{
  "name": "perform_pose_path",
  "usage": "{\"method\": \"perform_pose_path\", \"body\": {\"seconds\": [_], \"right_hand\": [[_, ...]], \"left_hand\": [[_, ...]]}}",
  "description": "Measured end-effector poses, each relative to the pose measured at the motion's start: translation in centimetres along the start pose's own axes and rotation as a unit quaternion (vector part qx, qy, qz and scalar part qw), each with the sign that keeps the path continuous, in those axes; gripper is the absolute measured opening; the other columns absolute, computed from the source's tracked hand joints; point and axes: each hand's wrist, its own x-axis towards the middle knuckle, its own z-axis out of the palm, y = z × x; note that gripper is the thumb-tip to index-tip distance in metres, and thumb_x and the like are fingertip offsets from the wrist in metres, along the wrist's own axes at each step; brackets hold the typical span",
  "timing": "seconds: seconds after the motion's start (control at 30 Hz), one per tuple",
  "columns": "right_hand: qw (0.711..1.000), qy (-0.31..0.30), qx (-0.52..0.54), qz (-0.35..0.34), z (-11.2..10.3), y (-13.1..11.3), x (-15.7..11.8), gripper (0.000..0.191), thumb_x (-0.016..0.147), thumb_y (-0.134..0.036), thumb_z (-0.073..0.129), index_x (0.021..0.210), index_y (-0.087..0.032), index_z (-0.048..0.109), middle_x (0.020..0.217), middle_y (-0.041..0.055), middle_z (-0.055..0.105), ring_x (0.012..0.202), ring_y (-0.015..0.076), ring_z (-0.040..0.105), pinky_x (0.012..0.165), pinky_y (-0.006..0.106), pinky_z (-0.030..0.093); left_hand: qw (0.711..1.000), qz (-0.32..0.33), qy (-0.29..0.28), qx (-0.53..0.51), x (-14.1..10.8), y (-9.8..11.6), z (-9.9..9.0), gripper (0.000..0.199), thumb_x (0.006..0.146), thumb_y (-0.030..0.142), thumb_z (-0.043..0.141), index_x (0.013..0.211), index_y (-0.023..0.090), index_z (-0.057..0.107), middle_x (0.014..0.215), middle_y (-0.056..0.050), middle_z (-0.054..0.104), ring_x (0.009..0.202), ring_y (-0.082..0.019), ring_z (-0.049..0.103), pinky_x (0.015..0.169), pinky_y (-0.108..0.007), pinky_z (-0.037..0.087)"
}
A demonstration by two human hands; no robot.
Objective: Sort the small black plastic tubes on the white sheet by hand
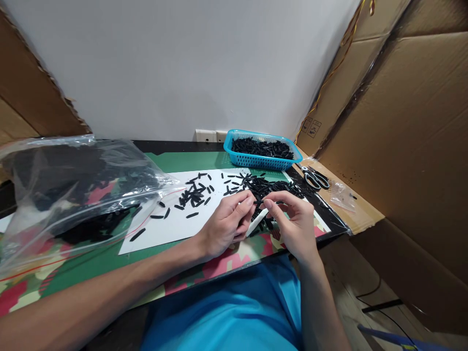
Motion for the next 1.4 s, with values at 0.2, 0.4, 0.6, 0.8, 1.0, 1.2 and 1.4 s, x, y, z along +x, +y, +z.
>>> {"method": "perform_pose_path", "body": {"seconds": [0.2, 0.4, 0.6, 0.8, 1.0, 1.2, 1.4], "right_hand": [[1.0, -0.005, -0.002, 0.0, 0.1, -0.4, 0.0, 0.014, 0.103, -0.03, 0.068, 0.095, -0.022, 0.076, 0.087, 0.0015, 0.078, 0.081, 0.0171, 0.072, 0.07, 0.028, 0.055], [1.0, 0.01, -0.002, 0.004, 0.1, -0.2, 0.0, 0.016, 0.103, -0.034, 0.068, 0.096, -0.022, 0.075, 0.088, 0.0032, 0.077, 0.081, 0.019, 0.072, 0.069, 0.029, 0.055], [0.999, 0.008, -0.045, 0.005, -0.1, -0.3, 0.0, 0.045, 0.107, -0.04, 0.063, 0.066, -0.021, 0.063, 0.062, -0.0017, 0.063, 0.059, 0.0131, 0.058, 0.063, 0.028, 0.048], [0.999, -0.014, -0.047, -0.01, 0.5, -0.3, -0.2, 0.017, 0.104, -0.035, 0.068, 0.101, -0.021, 0.077, 0.082, 0.0022, 0.078, 0.075, 0.0184, 0.074, 0.07, 0.028, 0.058], [0.988, 0.069, -0.086, -0.108, 0.0, -1.3, 2.5, 0.016, 0.103, -0.037, 0.068, 0.098, -0.022, 0.075, 0.083, 0.0037, 0.076, 0.072, 0.0195, 0.074, 0.066, 0.031, 0.061], [0.95, 0.15, -0.228, -0.149, -0.3, -1.6, 12.1, 0.027, 0.101, -0.042, 0.065, 0.107, -0.018, 0.074, 0.077, 0.0053, 0.075, 0.062, 0.0198, 0.069, 0.062, 0.033, 0.053], [0.949, 0.071, -0.281, -0.121, -0.5, -1.1, 9.1, 0.042, 0.107, -0.048, 0.056, 0.083, -0.02, 0.076, 0.067, 0.0045, 0.076, 0.059, 0.0207, 0.07, 0.064, 0.031, 0.049]], "left_hand": [[1.0, -0.009, 0.002, -0.005, 0.1, 0.1, 0.1, 0.043, 0.104, 0.056, 0.057, 0.08, 0.021, 0.049, 0.051, 0.01, 0.035, 0.04, -0.004, 0.024, 0.038, -0.014, 0.025], [1.0, -0.007, 0.007, 0.001, 0.0, 0.2, 0.1, 0.046, 0.101, 0.06, 0.06, 0.078, 0.022, 0.048, 0.051, 0.01, 0.035, 0.04, -0.004, 0.024, 0.037, -0.015, 0.025], [1.0, 0.005, 0.001, 0.002, 0.0, 0.0, 0.1, 0.046, 0.102, 0.058, 0.061, 0.077, 0.022, 0.045, 0.052, 0.011, 0.034, 0.041, -0.004, 0.025, 0.037, -0.013, 0.026], [1.0, 0.005, -0.005, -0.012, 0.1, -0.4, -0.1, 0.044, 0.104, 0.056, 0.058, 0.079, 0.022, 0.045, 0.055, 0.011, 0.034, 0.043, -0.005, 0.024, 0.038, -0.013, 0.027], [0.998, 0.004, 0.015, -0.061, 0.1, -0.3, 0.1, 0.041, 0.104, 0.056, 0.054, 0.083, 0.022, 0.049, 0.058, 0.011, 0.036, 0.042, -0.004, 0.022, 0.037, -0.013, 0.024], [0.996, 0.01, 0.036, -0.081, 0.2, -0.5, -0.3, 0.043, 0.103, 0.056, 0.056, 0.08, 0.021, 0.05, 0.06, 0.01, 0.036, 0.043, -0.004, 0.022, 0.038, -0.014, 0.024], [0.996, 0.011, 0.041, -0.077, 0.2, -0.5, -0.2, 0.043, 0.1, 0.055, 0.061, 0.077, 0.02, 0.048, 0.066, 0.008, 0.04, 0.044, -0.003, 0.023, 0.039, -0.015, 0.02]]}}
